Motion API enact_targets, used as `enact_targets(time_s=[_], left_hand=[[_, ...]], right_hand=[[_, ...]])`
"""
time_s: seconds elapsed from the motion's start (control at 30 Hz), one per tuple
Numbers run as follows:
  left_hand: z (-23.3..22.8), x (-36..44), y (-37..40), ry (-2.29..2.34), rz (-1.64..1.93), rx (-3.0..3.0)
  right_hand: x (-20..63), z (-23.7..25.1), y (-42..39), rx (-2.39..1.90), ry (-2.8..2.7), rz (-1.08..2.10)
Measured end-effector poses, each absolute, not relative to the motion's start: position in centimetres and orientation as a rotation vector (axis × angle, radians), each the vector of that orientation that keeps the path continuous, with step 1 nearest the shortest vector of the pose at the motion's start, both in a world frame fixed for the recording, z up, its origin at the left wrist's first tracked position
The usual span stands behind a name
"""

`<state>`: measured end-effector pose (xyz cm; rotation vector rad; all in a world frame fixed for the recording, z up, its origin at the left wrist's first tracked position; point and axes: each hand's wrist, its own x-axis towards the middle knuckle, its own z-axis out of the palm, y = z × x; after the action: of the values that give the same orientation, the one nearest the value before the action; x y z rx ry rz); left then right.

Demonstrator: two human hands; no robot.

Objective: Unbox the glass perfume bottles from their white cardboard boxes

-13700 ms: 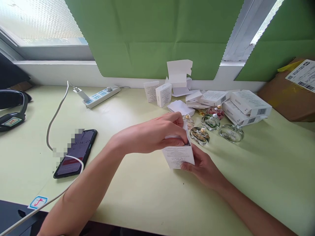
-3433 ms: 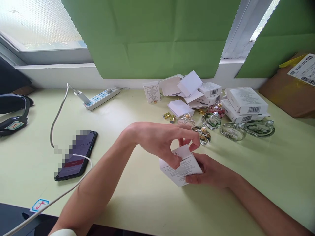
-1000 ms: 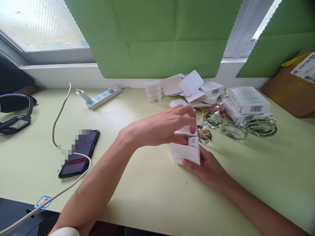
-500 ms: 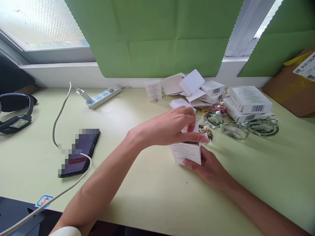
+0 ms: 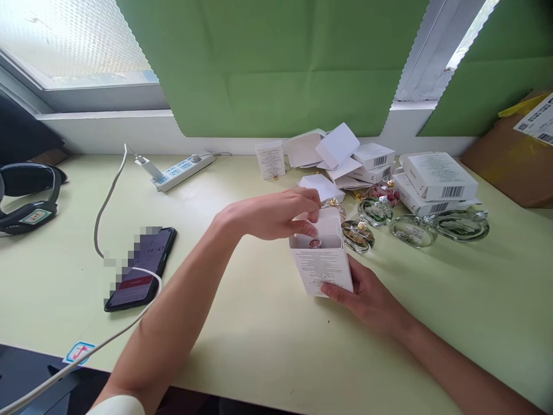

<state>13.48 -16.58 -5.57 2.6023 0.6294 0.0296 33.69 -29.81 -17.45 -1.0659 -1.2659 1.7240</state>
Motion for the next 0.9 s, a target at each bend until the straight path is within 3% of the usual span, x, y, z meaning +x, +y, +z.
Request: enact_targets(time_s=[0.4,0.6,0.9], left_hand=[[-5.7,12.9,-15.5,0.673,0.078,2.591],[-5.6,10.4,-14.1,0.979,0.098,2.313],[-10.2,8.7,-12.1,1.005,0.086,1.783]], right_hand=[[33.5,-17.3,-29.9,-1.124,-1.296,1.758],[34.0,-16.2,-30.3,-1.134,-1.296,1.898],[35.6,-14.7,-30.5,-1.258,-1.232,2.141]])
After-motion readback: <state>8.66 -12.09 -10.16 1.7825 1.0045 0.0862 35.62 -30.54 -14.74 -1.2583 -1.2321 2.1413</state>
